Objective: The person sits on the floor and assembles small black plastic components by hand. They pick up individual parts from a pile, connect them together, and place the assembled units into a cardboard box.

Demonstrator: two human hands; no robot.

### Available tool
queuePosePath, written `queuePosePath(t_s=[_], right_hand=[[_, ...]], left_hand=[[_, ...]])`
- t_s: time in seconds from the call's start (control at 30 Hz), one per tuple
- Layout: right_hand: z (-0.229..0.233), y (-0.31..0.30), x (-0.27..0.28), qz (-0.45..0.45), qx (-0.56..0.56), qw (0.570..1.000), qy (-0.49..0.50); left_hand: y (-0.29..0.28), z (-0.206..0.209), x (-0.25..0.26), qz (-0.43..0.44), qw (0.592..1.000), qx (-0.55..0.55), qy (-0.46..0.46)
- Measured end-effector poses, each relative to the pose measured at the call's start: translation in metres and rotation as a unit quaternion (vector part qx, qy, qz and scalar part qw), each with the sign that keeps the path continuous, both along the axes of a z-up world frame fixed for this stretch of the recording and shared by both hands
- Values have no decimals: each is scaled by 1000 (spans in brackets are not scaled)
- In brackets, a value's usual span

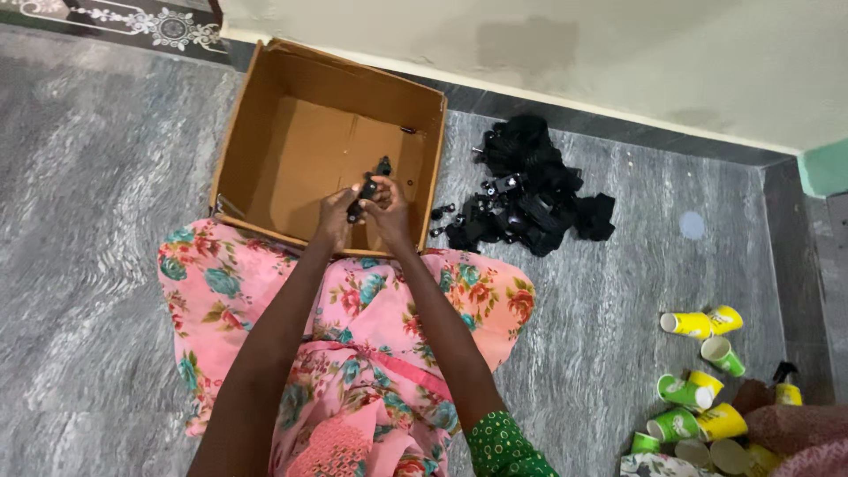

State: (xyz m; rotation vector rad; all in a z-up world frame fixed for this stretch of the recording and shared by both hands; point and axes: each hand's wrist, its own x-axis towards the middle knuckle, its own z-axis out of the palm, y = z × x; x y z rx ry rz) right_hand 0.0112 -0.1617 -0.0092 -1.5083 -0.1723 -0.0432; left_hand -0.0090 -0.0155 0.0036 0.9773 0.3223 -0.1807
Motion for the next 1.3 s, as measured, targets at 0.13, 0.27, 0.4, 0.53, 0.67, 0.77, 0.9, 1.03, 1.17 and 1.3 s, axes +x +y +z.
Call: queuePosePath(t_s=[0.13, 0.27, 0.4, 0.53, 0.67, 0.77, 0.9, 1.03, 1.17, 1.3], right_hand=[[13, -2, -2, 14, 19, 1000, -5], [22, 0, -6, 34, 12, 999, 36], [21, -2, -5, 28, 3, 1000, 10], [7, -3, 0, 18, 24, 999, 43], [-4, 3, -5, 12, -12, 1000, 25], [7, -7, 9, 3, 7, 1000, 13], [48, -78, 73, 57, 364, 929, -4], [64, -168, 96, -203, -92, 974, -34], [33, -186, 69, -73, -443, 887, -108], [3, -173, 43, -75, -447, 857, -244]], left_hand=[[-3, 8, -1, 0, 1000, 22, -17], [-3, 4, 0, 5, 999, 44, -21], [-1, -5, 2, 25, 1000, 5, -9], [3, -13, 3, 53, 998, 15, 14], [4, -16, 6, 85, 996, 22, 17], [4, -16, 10, 74, 996, 43, 18], [6, -15, 8, 76, 996, 38, 18], [3, -10, 16, 62, 996, 61, 22], [3, -14, 18, 44, 998, 52, 11], [4, -22, 5, 43, 998, 51, 1]])
